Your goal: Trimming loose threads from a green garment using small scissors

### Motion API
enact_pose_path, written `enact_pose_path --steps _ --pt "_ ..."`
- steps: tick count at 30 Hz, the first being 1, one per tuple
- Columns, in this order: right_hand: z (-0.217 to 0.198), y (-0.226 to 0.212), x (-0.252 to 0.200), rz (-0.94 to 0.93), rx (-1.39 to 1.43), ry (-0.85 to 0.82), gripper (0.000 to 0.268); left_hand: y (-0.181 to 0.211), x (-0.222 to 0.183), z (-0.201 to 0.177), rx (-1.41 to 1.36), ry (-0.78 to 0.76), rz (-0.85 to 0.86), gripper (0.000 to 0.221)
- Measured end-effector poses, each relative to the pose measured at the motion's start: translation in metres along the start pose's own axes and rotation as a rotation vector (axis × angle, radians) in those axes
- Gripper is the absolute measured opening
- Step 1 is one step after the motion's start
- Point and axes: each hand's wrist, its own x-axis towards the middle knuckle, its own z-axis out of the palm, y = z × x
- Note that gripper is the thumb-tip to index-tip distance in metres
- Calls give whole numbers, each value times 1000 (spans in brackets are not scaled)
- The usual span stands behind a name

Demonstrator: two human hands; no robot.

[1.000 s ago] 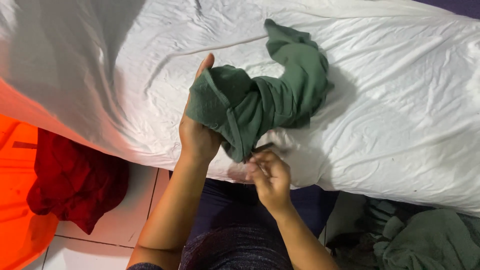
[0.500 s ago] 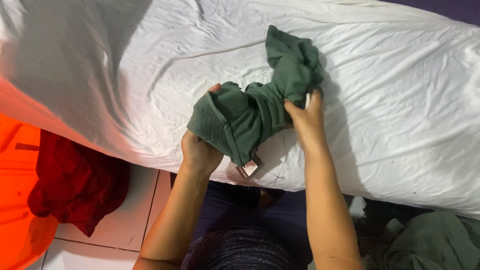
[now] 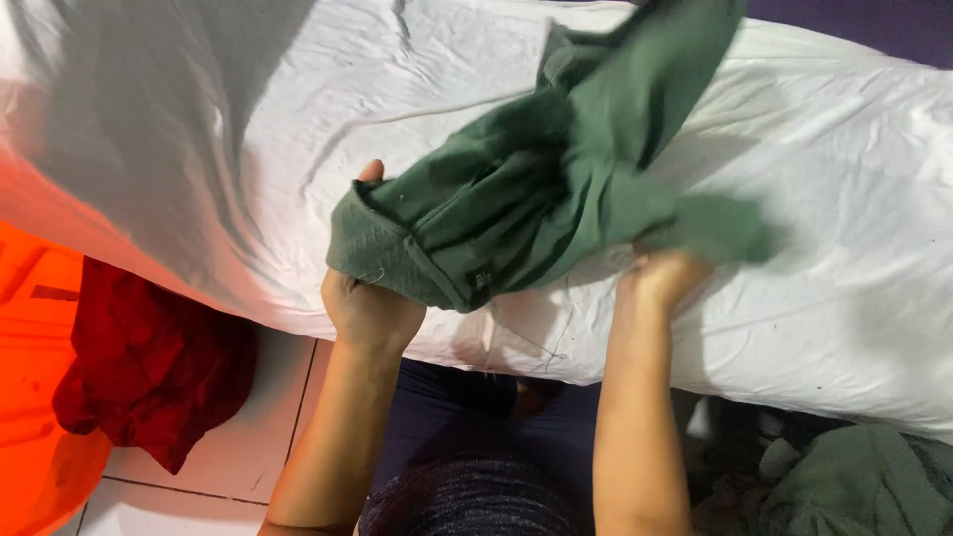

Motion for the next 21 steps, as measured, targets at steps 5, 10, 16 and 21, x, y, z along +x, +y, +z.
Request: enact_pose_path --steps 5,10,16,21 --pt "-15 4 -25 -51 -28 53 65 -1 -3 -1 -29 17 -43 56" --pt "-4 -1 -21 -101 -37 65 68 2 -5 -1 -50 40 -50 56" --pt "-10 27 -12 -322 -714 -119 53 -3 -7 0 -87 73 -70 56" --pt "-86 49 37 -98 -474 203 45 0 -7 -2 -152 66 -83 57"
